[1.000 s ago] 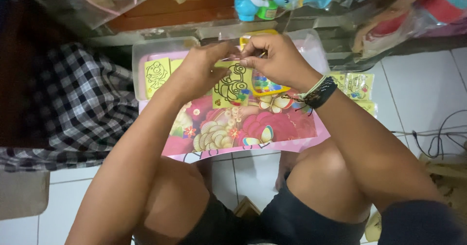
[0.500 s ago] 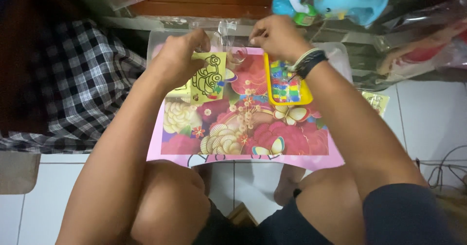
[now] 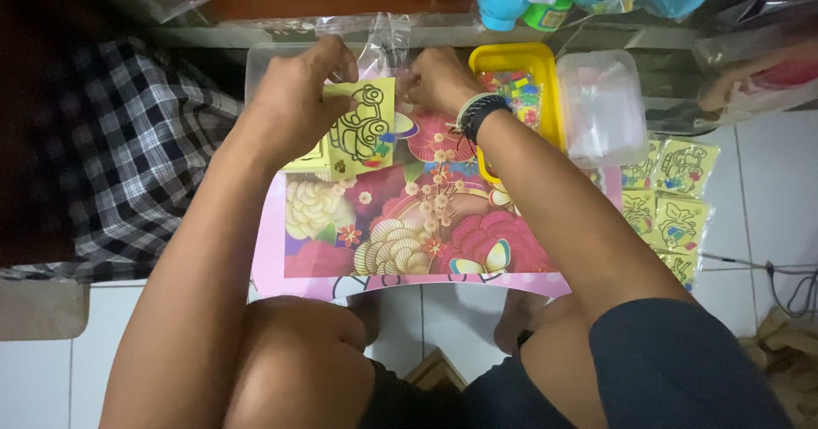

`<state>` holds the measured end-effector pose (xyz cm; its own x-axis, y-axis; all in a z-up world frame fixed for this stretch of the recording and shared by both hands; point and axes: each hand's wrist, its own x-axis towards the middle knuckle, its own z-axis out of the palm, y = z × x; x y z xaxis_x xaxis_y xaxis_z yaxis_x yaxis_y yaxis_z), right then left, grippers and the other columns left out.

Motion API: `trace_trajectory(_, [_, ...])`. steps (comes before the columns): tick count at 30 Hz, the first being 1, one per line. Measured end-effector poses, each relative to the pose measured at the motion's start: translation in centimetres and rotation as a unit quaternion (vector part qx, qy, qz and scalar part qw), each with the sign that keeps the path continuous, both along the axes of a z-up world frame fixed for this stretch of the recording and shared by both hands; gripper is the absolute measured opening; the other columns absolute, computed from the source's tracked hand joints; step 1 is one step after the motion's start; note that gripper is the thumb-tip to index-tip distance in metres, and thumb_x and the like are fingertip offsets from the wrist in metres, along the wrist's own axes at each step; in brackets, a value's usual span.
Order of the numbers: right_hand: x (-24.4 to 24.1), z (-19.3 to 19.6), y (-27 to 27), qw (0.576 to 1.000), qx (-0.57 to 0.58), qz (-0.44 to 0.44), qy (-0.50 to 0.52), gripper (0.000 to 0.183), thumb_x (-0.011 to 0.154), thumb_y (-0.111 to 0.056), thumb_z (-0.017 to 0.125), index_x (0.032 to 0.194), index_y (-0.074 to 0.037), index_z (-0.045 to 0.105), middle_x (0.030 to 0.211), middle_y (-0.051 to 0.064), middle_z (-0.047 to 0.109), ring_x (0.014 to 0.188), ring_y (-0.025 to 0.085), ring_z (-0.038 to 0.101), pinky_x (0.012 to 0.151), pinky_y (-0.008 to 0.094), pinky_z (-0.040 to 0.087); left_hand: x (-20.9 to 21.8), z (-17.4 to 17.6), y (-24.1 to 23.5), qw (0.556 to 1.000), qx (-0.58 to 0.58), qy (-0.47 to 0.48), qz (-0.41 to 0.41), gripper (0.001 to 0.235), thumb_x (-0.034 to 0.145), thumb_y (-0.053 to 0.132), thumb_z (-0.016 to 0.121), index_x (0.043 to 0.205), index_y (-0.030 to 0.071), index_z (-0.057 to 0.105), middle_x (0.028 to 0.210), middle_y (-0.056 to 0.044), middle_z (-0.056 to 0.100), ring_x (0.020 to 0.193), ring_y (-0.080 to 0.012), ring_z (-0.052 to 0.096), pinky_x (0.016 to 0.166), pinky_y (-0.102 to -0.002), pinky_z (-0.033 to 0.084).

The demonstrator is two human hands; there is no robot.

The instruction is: The person places small yellow cards with cartoon drawings into clear plastic bags, adds colorful beads from a yellow container, and seals the bags. The person repeats this process for several cards, stacking the finished packages on the floor.

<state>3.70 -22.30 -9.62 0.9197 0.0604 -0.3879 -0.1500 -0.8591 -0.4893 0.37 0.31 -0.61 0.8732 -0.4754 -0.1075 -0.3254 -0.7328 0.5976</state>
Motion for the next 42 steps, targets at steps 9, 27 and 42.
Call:
trace_trajectory(9, [0.0,-0.9,0.2,1.0,-0.002,0.009,-0.008,0.018,0.092,-0.017,0.08,0.08,-0.004,0.077,0.092,0.012,0.075,0.077,0.027,0.069,0.06,0.043,0.048,0.3,-1.2,0.9,0.997,-0.05,-0.048,-0.038,0.029,0.09,0.004,0.077,0.108,0.012,0.055,0.094,-0.01,0.067,0.071,-0.0269,0.056,0.063,-0.042,0.043])
trace_trajectory(27, [-2.0,-2.6,-1.5,0.957,0.043,0.093,-0.272,0.02,0.074,-0.015,0.094,0.08,-0.008,0.076,0.089,0.008,0.074,0.074,0.028,0.066,0.058,0.042,0.052,-2.1,1.2,0.6,0.99,-0.107,-0.093,-0.028,0.032,0.088,0.008,0.083,0.104,0.015,0.056,0.091,-0.006,0.065,0.067,-0.0221,0.052,0.065,-0.037,0.041])
trace_trajectory(42, [-0.7,-3.7,-2.8,0.928,0.066,0.103,-0.351,0.011,0.084,-0.014,0.076,0.083,-0.004,0.077,0.095,0.015,0.07,0.086,0.032,0.063,0.072,0.045,0.051,-1.7,1.7,0.4,0.988,-0.111,-0.101,-0.029,0.032,0.094,0.007,0.085,0.107,0.015,0.056,0.072,-0.004,0.055,0.06,-0.0179,0.048,0.056,-0.036,0.037])
